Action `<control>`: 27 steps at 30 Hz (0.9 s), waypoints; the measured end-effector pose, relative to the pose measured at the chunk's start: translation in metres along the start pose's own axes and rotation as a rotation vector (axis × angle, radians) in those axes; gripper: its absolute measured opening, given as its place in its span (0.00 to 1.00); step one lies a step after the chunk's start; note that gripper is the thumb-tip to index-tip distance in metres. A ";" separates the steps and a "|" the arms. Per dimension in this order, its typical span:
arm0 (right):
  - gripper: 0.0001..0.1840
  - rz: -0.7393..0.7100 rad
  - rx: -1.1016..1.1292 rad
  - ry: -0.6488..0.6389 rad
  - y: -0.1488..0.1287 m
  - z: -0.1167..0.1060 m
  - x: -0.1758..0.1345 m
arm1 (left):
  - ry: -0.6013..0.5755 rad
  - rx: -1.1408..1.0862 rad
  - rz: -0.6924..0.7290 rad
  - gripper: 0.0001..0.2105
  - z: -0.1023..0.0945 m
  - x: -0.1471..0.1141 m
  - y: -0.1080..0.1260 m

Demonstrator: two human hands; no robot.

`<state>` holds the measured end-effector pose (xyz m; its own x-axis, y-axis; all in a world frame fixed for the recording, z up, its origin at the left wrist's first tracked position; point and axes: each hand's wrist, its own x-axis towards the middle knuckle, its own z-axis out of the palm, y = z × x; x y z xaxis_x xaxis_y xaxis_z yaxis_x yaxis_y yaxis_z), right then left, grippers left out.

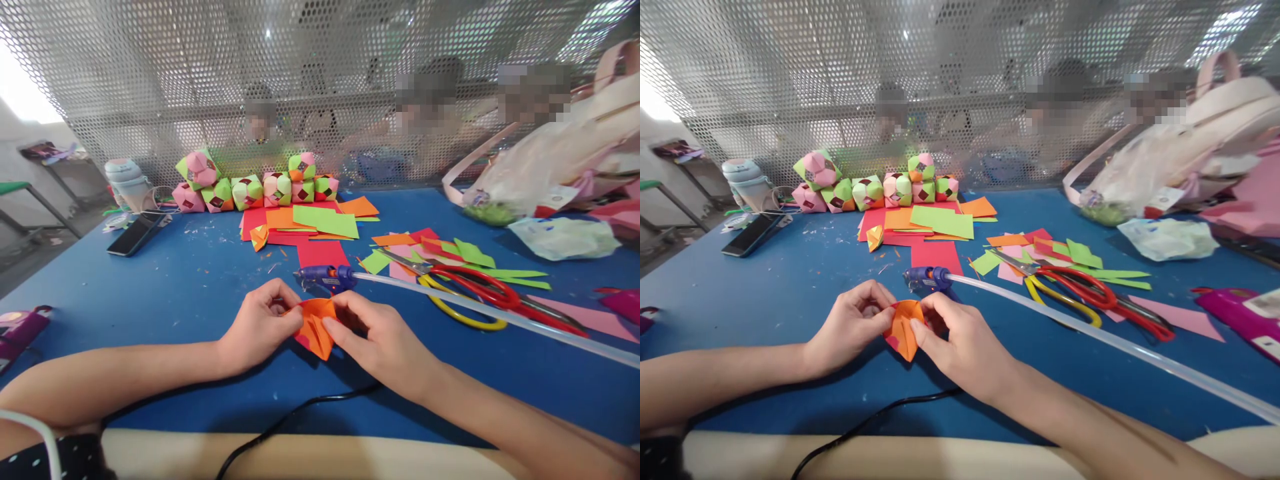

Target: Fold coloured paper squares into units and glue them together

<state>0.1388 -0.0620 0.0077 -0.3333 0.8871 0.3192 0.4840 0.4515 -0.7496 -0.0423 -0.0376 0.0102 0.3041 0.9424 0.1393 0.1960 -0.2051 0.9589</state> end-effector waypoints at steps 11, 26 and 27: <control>0.05 -0.182 -0.140 0.047 0.010 0.004 0.001 | -0.157 -0.036 -0.161 0.07 0.003 -0.004 0.002; 0.12 -0.146 -0.210 0.057 0.014 0.005 0.002 | -0.189 -0.007 -0.094 0.13 -0.001 -0.003 0.000; 0.12 -0.148 -0.216 0.057 0.014 0.004 0.002 | -0.195 -0.038 -0.115 0.13 -0.002 -0.003 -0.001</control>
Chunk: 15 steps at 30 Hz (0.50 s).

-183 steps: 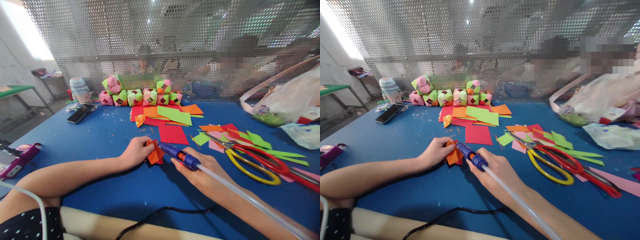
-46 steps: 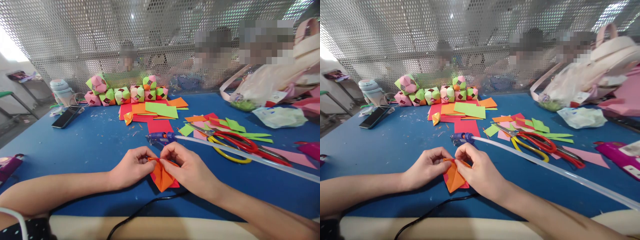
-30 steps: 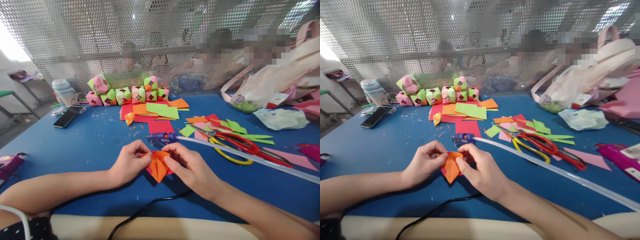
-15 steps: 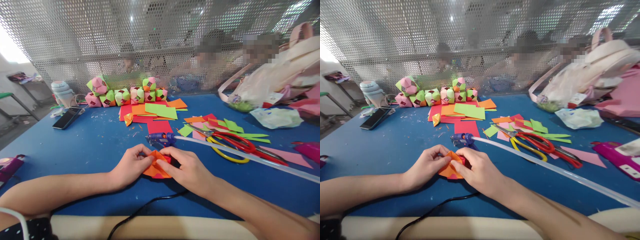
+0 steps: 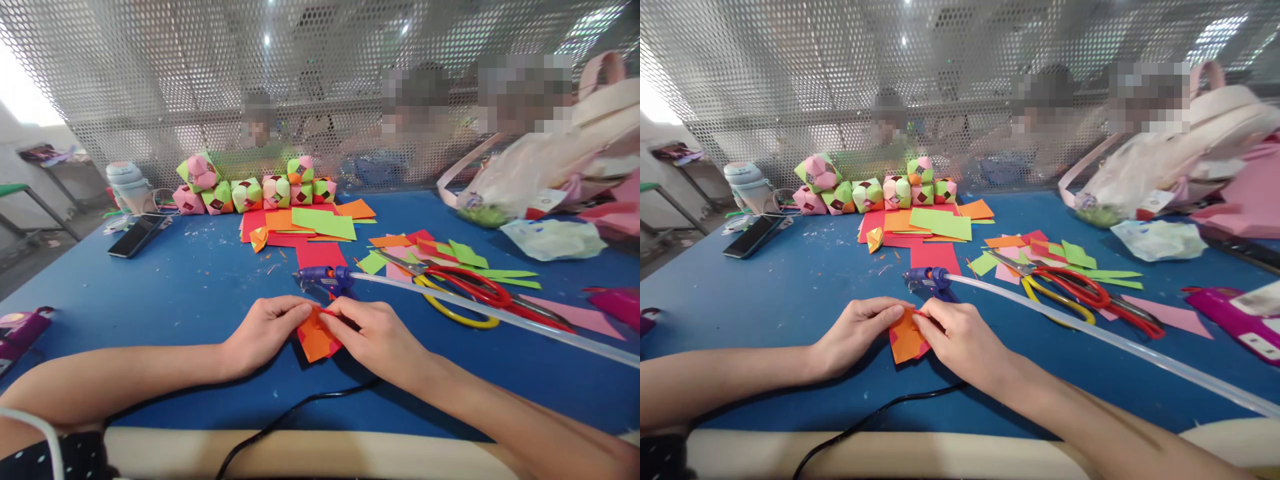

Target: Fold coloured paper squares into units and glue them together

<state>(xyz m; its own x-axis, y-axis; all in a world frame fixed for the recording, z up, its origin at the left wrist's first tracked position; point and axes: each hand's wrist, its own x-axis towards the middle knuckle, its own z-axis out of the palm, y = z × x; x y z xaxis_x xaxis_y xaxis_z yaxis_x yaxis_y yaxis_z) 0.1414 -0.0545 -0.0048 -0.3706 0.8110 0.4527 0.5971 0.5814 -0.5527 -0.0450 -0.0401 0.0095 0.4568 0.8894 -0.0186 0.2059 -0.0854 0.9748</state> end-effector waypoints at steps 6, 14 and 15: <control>0.13 0.003 0.004 -0.029 0.000 0.001 0.001 | -0.018 -0.189 -0.115 0.14 0.001 0.000 0.000; 0.09 0.153 0.107 -0.065 -0.005 -0.004 0.005 | 0.111 -0.335 -0.077 0.14 0.001 0.002 -0.002; 0.10 0.164 0.106 -0.067 -0.004 -0.004 0.005 | 0.113 -0.334 -0.076 0.13 0.001 0.002 -0.002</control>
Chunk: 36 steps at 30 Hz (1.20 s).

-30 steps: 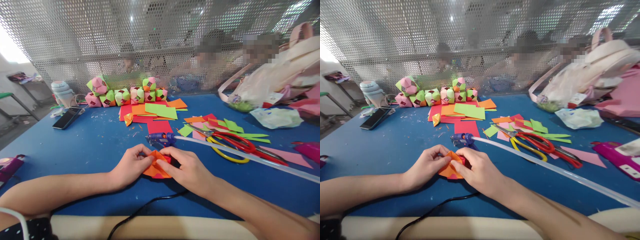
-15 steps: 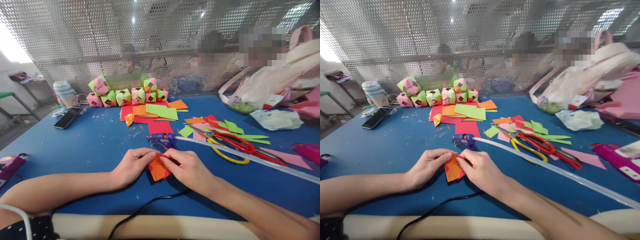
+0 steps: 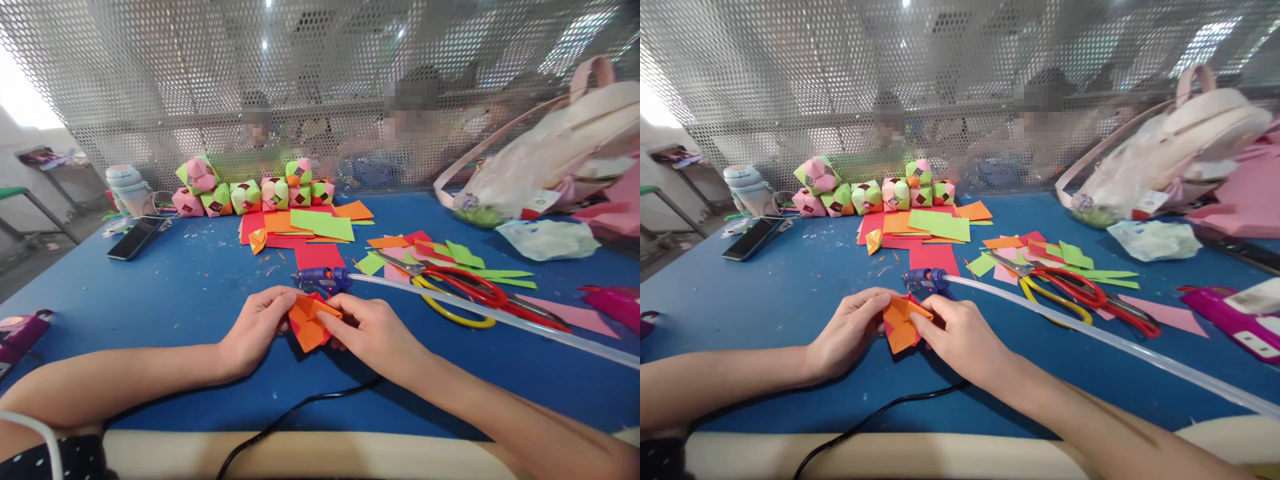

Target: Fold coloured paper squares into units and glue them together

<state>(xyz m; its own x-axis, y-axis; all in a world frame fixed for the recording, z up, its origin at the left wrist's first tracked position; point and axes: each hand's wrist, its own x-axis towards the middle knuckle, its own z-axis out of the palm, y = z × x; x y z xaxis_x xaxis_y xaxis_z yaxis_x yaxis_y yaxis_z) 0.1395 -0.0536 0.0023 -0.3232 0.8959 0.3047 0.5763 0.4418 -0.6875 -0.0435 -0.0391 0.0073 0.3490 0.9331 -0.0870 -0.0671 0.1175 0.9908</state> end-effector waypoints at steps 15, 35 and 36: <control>0.10 -0.183 -0.066 0.093 0.001 0.007 -0.005 | 0.070 0.461 0.075 0.05 0.003 0.003 0.000; 0.13 -0.021 0.024 -0.021 -0.007 0.002 -0.003 | 0.074 0.437 0.089 0.04 0.005 0.002 -0.001; 0.12 -0.035 0.021 -0.012 -0.007 0.002 -0.003 | 0.053 0.430 0.077 0.04 0.006 0.001 -0.001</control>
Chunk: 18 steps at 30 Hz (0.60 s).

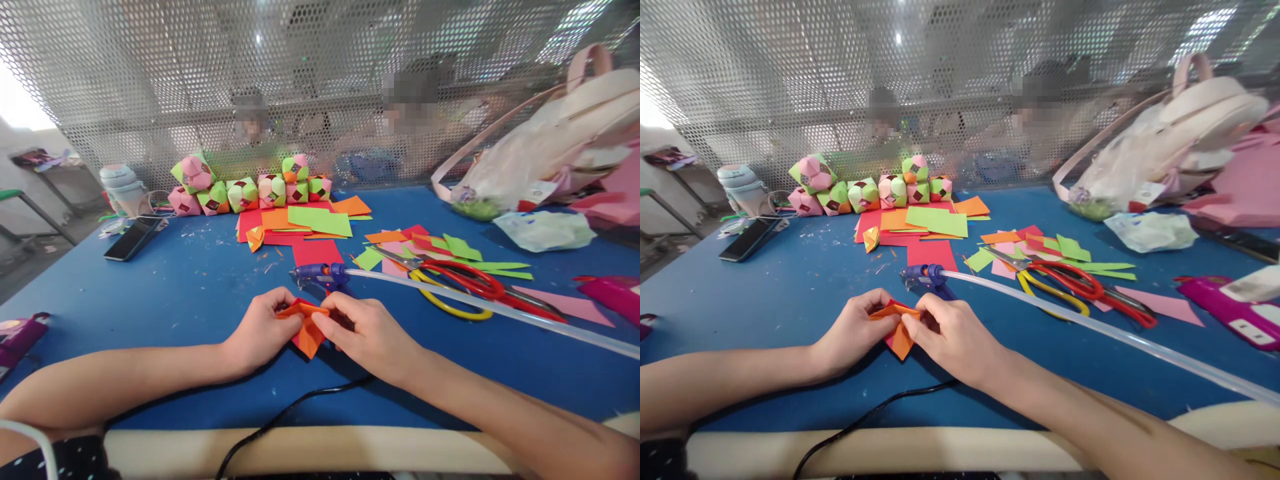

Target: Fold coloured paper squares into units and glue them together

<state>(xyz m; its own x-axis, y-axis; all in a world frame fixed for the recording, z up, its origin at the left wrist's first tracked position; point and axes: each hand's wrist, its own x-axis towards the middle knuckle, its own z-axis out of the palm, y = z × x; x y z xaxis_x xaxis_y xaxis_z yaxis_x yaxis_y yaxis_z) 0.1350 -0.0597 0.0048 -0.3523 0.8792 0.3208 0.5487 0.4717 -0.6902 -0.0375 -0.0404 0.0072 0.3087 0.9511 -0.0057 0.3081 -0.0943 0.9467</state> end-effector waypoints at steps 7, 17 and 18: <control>0.13 -0.098 -0.060 0.078 0.005 0.004 0.000 | -0.080 -0.173 -0.059 0.04 0.004 -0.003 0.002; 0.19 0.024 -0.338 -0.154 0.007 -0.037 0.000 | -0.027 -0.202 -0.070 0.08 -0.007 0.006 0.001; 0.20 0.053 -0.404 -0.180 0.012 -0.044 0.000 | -0.015 -0.220 -0.080 0.08 -0.008 0.007 0.000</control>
<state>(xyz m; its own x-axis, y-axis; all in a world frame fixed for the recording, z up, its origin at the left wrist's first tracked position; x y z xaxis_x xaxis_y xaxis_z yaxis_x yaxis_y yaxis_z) 0.1750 -0.0516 0.0251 -0.4224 0.8941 0.1489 0.8094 0.4460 -0.3820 -0.0422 -0.0310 0.0094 0.3048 0.9485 -0.0862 0.1284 0.0488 0.9905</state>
